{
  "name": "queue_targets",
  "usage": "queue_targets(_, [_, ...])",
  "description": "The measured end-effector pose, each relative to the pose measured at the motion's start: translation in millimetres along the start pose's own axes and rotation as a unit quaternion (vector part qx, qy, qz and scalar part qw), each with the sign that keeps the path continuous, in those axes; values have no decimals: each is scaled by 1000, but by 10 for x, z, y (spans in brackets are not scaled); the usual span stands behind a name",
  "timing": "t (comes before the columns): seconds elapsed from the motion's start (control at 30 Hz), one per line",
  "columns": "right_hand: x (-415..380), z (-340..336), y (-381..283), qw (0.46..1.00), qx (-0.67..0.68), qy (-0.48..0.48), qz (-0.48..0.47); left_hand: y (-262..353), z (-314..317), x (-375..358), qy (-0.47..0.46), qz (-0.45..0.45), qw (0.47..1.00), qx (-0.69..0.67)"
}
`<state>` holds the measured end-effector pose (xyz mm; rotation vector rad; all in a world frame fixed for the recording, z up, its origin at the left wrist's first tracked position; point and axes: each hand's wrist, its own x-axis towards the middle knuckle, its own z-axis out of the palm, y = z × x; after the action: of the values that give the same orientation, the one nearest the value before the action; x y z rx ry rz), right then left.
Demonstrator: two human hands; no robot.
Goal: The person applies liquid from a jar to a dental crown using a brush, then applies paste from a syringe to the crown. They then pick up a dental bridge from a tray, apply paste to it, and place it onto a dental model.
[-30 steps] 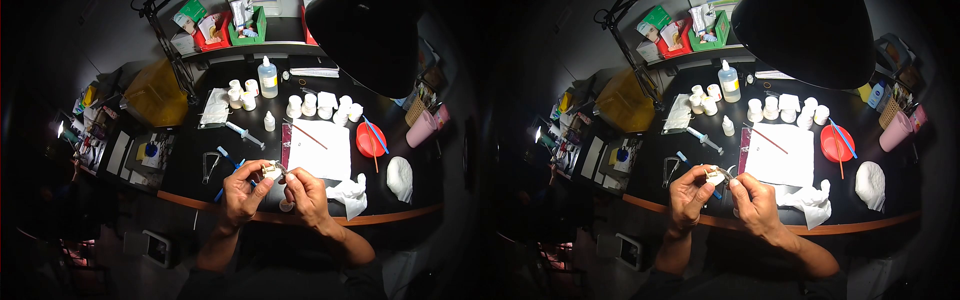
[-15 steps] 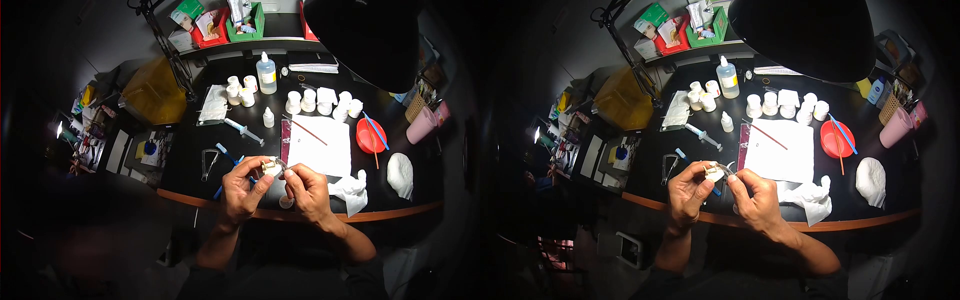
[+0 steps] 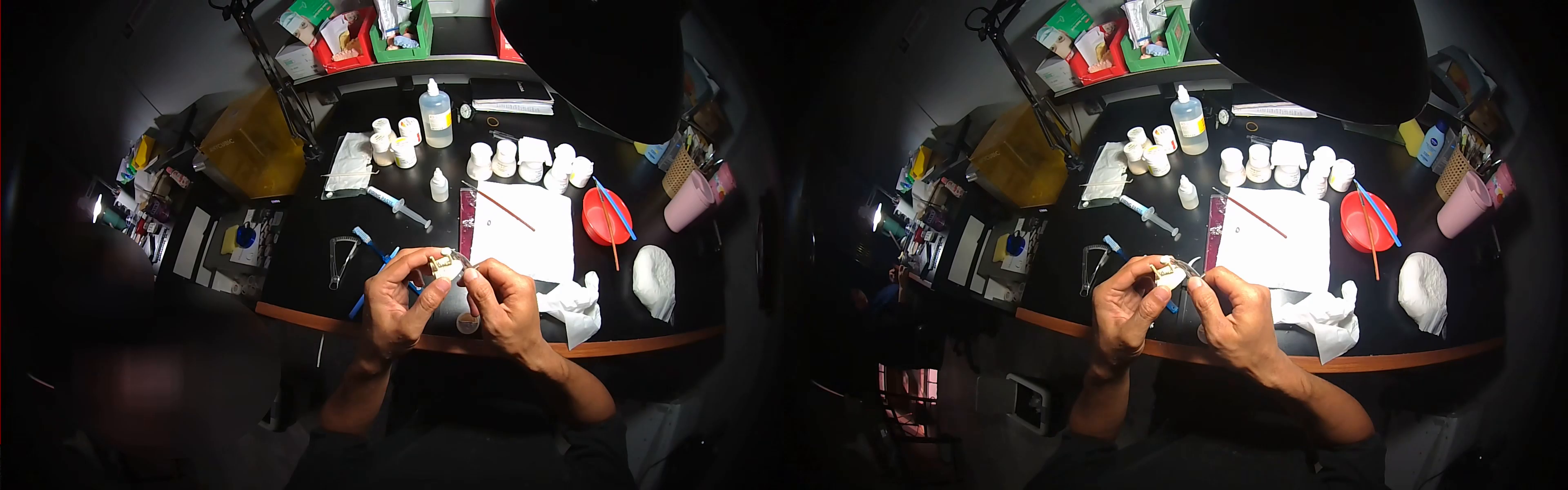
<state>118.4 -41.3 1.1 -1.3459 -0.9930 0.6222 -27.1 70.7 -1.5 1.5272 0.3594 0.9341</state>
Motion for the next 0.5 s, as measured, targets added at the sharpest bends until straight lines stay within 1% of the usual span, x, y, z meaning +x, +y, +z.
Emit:
queue_targets(0.07, [4,-2,-16,1000,-10,-2,13,2,7,-3,1,2,1000,-1])
queue_targets(0.17, [-2,-8,-47,999,32,-3,30,-10,7,-4,0,8,1000,-5])
queue_targets(0.27, [-2,-22,41,999,39,-2,5,-21,0,-12,2,1,1000,2])
queue_targets(0.47, [5,-9,-18,1000,-8,-4,9,-14,-10,-10,2,-1,1000,8])
queue_targets(0.5, [2,-8,-12,1000,0,-5,14,-7,-11,-10,3,-1,1000,7])
